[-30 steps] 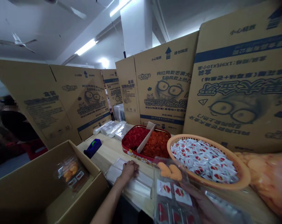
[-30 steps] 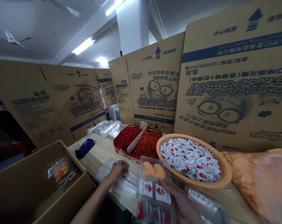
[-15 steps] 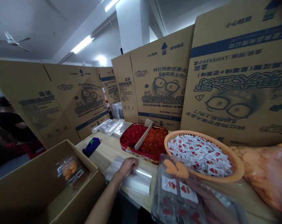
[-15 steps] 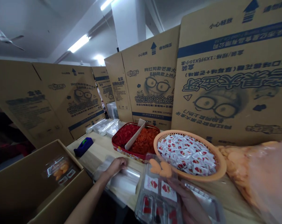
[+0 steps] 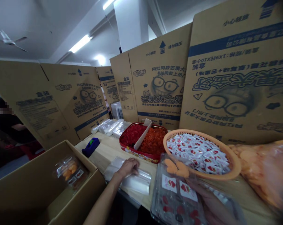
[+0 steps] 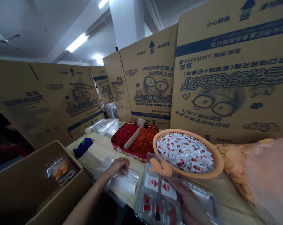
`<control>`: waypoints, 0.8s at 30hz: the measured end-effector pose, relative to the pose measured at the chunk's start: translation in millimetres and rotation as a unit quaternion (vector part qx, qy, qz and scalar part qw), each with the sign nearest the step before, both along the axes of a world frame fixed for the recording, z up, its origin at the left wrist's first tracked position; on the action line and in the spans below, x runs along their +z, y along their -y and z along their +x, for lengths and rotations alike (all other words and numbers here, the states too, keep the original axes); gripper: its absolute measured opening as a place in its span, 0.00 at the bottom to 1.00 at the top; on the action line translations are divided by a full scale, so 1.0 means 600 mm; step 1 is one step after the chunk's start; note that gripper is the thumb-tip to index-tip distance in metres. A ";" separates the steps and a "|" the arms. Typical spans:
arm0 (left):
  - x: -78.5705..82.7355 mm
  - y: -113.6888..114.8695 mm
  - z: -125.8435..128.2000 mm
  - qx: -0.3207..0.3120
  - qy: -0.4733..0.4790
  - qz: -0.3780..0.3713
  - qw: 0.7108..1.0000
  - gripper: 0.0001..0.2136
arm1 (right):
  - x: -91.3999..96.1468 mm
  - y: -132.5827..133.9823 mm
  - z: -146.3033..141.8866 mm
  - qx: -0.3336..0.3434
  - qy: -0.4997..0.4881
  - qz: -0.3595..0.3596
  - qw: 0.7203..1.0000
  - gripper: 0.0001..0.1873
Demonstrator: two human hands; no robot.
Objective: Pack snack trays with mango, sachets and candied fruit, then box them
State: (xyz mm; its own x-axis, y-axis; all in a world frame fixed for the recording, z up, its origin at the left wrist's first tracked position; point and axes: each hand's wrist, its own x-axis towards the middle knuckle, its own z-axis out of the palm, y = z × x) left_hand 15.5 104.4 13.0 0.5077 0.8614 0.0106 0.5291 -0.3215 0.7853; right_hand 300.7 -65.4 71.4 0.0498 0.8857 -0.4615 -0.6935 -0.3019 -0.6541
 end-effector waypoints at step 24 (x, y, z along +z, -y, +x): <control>0.064 0.014 0.017 0.008 -0.090 0.142 0.986 0.11 | 0.005 0.008 0.005 -0.063 -0.032 0.015 0.997 0.12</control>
